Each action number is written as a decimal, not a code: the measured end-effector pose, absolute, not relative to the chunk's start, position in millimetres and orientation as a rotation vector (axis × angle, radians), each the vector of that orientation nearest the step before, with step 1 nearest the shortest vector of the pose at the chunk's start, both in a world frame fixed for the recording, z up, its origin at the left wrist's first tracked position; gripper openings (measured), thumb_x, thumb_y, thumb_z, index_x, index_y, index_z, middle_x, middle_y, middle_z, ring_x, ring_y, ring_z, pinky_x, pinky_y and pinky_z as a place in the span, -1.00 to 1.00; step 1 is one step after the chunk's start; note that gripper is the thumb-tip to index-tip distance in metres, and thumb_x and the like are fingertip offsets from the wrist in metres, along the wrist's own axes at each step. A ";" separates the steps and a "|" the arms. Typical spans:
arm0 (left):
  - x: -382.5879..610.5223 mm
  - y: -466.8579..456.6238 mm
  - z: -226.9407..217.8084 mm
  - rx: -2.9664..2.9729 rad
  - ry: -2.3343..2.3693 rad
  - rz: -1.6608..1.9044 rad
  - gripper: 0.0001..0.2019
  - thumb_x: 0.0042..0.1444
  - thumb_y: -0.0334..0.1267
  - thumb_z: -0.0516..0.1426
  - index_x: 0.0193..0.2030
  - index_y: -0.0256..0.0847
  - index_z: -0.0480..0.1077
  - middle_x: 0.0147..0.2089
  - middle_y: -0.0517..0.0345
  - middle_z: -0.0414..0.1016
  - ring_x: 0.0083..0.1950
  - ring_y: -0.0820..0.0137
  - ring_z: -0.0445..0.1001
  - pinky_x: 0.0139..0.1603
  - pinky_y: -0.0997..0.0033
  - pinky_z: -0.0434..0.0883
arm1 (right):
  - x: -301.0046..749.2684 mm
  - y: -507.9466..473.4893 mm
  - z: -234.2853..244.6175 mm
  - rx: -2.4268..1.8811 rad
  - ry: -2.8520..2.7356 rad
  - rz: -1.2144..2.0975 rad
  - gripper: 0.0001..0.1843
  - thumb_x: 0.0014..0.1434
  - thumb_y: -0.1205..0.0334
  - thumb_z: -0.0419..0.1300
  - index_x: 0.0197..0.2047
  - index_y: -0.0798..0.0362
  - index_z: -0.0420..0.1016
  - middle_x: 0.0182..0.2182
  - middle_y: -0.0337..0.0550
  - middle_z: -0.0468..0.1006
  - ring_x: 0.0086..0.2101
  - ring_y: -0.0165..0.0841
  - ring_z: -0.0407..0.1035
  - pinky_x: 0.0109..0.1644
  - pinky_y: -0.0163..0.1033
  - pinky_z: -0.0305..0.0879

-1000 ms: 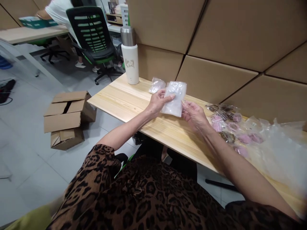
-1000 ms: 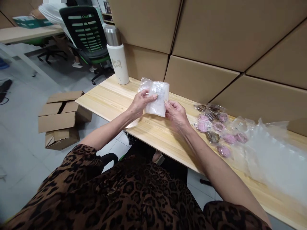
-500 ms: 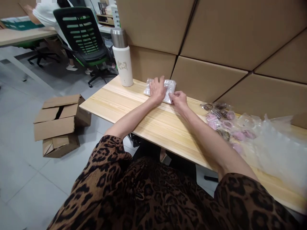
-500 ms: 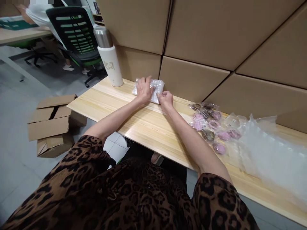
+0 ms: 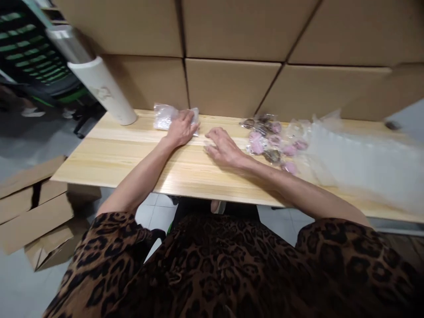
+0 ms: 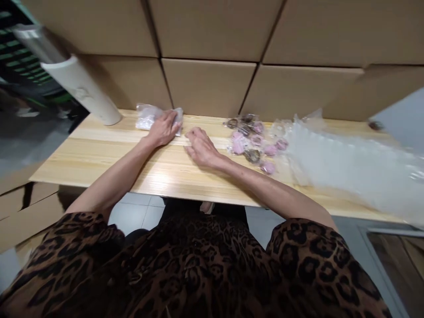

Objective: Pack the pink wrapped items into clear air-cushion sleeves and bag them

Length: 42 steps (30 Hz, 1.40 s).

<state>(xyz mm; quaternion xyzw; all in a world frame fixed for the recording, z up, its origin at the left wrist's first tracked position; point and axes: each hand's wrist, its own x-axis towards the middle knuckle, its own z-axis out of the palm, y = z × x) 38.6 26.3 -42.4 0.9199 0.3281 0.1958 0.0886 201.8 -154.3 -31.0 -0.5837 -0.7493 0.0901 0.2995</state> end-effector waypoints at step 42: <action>56.4 -181.5 11.0 2.200 0.288 0.662 -0.27 0.44 0.35 -0.11 0.53 -0.04 0.27 0.56 -0.13 0.32 0.55 0.05 0.36 0.54 -0.14 0.35 | 321.7 -392.7 21.7 -1.919 -1.231 -0.539 -0.53 0.50 -0.01 -0.02 0.25 -0.17 0.60 0.11 0.04 0.64 0.17 0.12 0.50 0.29 0.33 0.42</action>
